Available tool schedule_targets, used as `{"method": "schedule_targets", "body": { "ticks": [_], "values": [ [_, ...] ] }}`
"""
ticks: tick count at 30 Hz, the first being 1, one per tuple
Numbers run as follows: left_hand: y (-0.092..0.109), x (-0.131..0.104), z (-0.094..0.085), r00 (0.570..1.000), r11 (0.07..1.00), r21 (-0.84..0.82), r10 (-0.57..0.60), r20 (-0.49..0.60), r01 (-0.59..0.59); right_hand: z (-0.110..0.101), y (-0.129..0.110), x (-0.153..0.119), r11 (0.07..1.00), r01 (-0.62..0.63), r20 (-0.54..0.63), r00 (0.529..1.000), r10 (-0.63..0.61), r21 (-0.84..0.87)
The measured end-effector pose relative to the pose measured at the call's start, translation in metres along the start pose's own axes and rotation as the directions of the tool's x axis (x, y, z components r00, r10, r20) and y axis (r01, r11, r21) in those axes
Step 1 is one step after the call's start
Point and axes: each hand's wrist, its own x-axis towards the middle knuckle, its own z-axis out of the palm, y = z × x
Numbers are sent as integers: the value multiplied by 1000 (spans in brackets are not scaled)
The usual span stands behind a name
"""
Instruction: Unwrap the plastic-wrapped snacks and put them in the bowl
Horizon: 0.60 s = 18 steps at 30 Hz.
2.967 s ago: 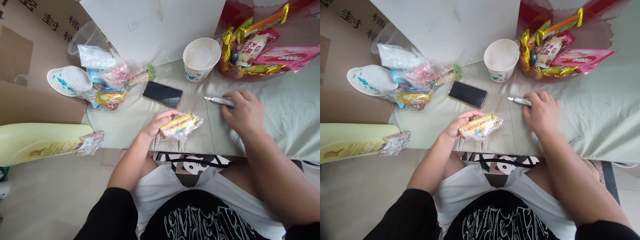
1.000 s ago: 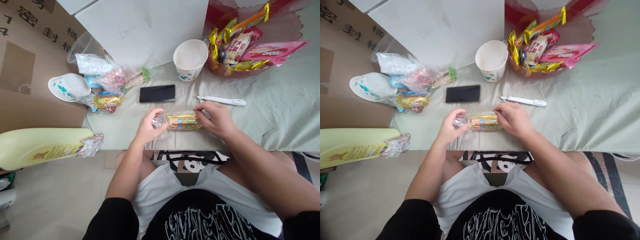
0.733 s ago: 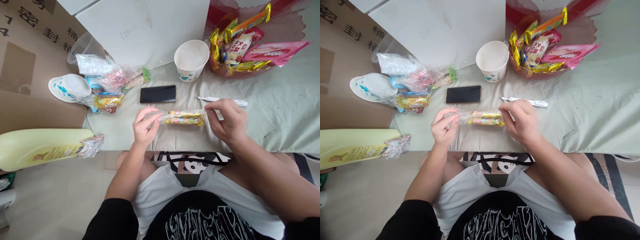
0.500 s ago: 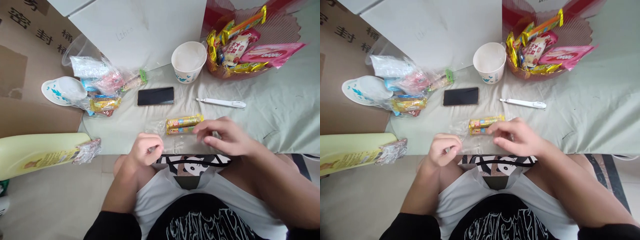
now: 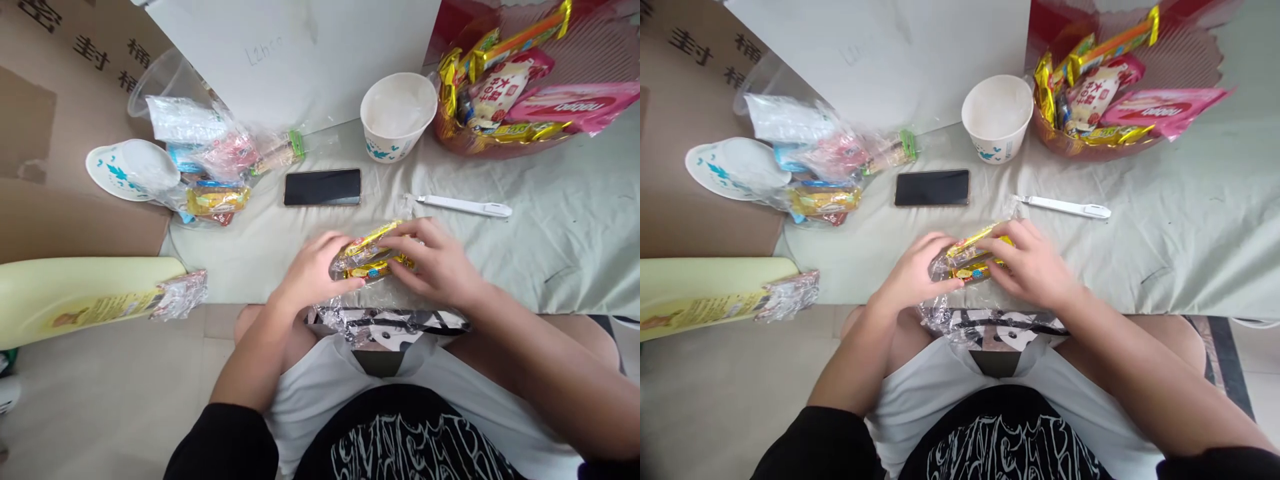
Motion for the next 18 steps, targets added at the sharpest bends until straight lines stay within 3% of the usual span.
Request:
{"method": "schedule_targets", "body": {
  "ticks": [3,6,8,13,16,18],
  "values": [
    [-1,0,2,987,995,-34,-90,136,95,6,-5,-1,991,128,25,991,-128,-25],
    [-8,-2,1,977,967,-163,-181,110,198,9,-11,-4,978,194,-92,975,-200,-73],
    [-12,-3,1,973,947,-226,-216,87,230,9,-15,-5,973,219,-109,968,-227,-78],
    [-14,1,3,959,881,-381,-249,133,281,14,-14,-6,987,123,158,982,-105,-107],
    [-12,3,5,935,744,-568,-303,182,352,19,-8,-7,991,82,190,980,-60,-109],
    [-11,3,7,912,576,-719,-353,210,389,22,-6,-7,993,57,186,982,-37,-102]
  ]
}}
